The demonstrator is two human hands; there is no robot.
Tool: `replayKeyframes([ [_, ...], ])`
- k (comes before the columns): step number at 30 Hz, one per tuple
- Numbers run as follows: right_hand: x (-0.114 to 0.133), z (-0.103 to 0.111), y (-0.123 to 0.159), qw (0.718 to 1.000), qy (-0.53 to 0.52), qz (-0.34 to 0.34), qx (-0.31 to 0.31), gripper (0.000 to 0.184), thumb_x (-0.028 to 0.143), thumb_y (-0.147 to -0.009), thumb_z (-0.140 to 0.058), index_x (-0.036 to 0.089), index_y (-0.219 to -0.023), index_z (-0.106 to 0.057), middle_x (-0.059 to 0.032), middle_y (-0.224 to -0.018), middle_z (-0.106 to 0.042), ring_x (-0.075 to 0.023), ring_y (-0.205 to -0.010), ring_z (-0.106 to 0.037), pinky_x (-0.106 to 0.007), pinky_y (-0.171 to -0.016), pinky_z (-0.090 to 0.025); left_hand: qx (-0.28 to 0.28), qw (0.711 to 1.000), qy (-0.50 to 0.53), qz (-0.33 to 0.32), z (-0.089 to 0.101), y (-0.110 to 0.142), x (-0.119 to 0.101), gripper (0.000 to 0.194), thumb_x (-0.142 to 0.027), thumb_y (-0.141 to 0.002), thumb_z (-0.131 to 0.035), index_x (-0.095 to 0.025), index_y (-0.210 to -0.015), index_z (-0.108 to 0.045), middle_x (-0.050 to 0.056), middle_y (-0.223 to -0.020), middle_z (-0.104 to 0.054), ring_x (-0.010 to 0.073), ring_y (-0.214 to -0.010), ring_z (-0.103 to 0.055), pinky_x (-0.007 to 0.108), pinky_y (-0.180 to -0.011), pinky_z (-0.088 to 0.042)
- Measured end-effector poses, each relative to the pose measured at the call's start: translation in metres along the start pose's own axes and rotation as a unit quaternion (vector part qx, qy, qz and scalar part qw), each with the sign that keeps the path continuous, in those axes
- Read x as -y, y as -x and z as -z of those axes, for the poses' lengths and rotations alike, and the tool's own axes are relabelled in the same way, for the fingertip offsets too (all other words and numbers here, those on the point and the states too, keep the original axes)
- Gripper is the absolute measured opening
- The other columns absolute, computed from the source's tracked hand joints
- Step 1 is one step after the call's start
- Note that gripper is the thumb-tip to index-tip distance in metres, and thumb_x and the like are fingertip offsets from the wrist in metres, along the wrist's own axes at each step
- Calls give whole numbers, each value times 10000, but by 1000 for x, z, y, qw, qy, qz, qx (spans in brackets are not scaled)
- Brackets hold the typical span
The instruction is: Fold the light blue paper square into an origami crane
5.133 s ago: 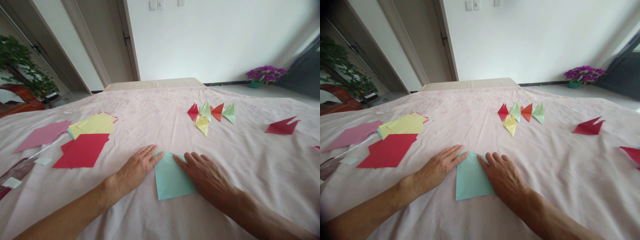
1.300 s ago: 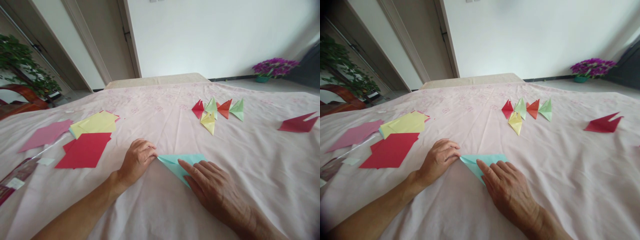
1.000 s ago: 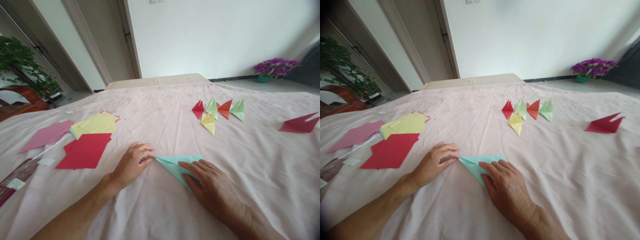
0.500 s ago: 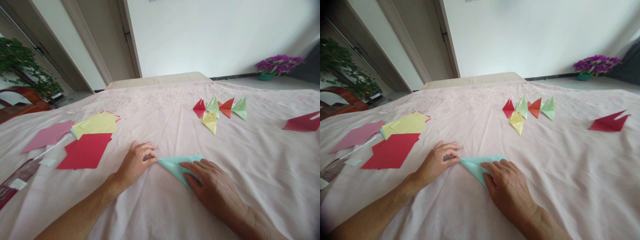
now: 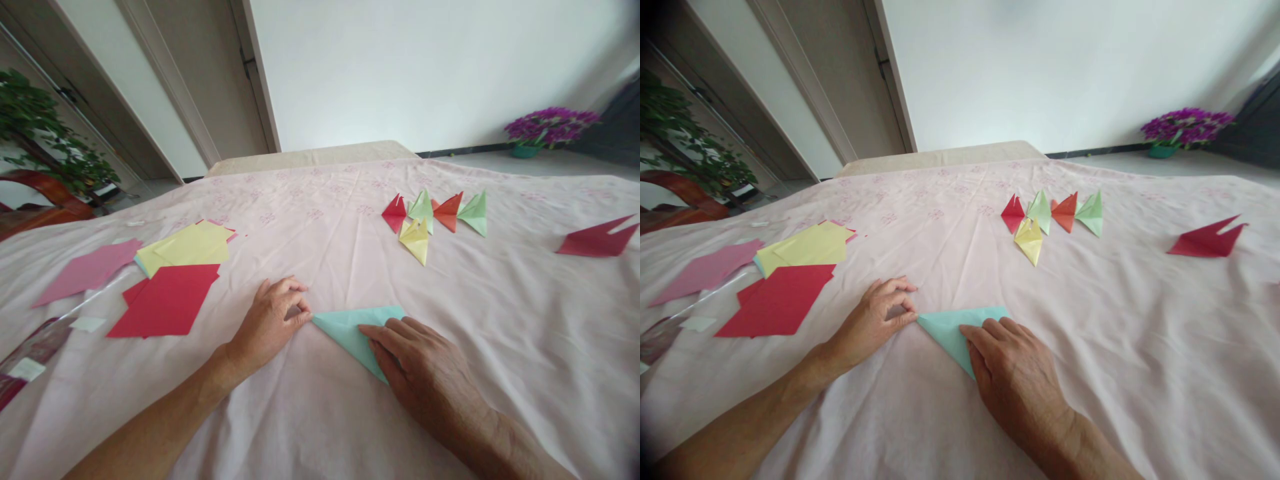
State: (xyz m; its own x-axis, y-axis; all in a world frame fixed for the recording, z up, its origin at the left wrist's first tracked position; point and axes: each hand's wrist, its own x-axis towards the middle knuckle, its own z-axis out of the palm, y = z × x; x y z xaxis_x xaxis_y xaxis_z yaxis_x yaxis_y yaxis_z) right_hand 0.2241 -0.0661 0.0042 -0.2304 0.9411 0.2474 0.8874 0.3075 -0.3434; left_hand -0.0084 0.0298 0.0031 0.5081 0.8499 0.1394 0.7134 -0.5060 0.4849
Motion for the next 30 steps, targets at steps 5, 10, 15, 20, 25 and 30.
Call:
replayKeyframes([
  [5,4,7,6,992,21,94,-83,263,206,-941,-491,223,-1178,-603,4,-690,-611,-150,-614,-511,-293,-591,-347,3,1000,-14,-7,-1,1,1,56,-247,-839,-638,-238,-785,-654,26,-1173,-599,231,-1225,-478,481,-1077,-285],
  [10,13,11,24,983,38,166,-72,373,162,-936,-463,173,-1307,-501,0,-653,-601,-156,-572,-505,-287,-522,-331,8,1000,-12,-13,-1,1,5,61,-276,-846,-634,-250,-796,-656,20,-1193,-591,236,-1252,-452,482,-1083,-271],
  [15,11,3,30,997,-40,64,-17,333,215,-950,-436,222,-1274,-509,-2,-743,-666,-159,-636,-608,-270,-548,-439,10,1000,-12,-7,0,2,4,64,-281,-842,-641,-259,-785,-661,5,-1197,-592,233,-1242,-460,470,-1066,-298],
  [20,2,-3,21,997,-60,-48,5,368,220,-921,-430,239,-1273,-535,-31,-861,-715,-177,-711,-676,-303,-625,-509,7,1000,-23,-13,0,2,4,70,-282,-841,-639,-245,-785,-658,18,-1200,-590,233,-1234,-463,457,-1054,-309],
  [25,1,-4,17,998,-1,-56,18,390,200,-891,-430,221,-1251,-578,-45,-838,-726,-206,-709,-690,-325,-615,-511,1,999,-32,-27,0,2,3,112,-308,-857,-610,-231,-786,-651,37,-1183,-589,245,-1230,-461,463,-1038,-320],
  [30,2,-3,18,998,56,-28,15,347,191,-886,-456,194,-1195,-615,-36,-809,-729,-203,-706,-690,-303,-584,-490,0,999,-41,-33,0,0,1,109,-290,-859,-595,-224,-785,-639,46,-1162,-589,237,-1209,-474,461,-1036,-315],
])
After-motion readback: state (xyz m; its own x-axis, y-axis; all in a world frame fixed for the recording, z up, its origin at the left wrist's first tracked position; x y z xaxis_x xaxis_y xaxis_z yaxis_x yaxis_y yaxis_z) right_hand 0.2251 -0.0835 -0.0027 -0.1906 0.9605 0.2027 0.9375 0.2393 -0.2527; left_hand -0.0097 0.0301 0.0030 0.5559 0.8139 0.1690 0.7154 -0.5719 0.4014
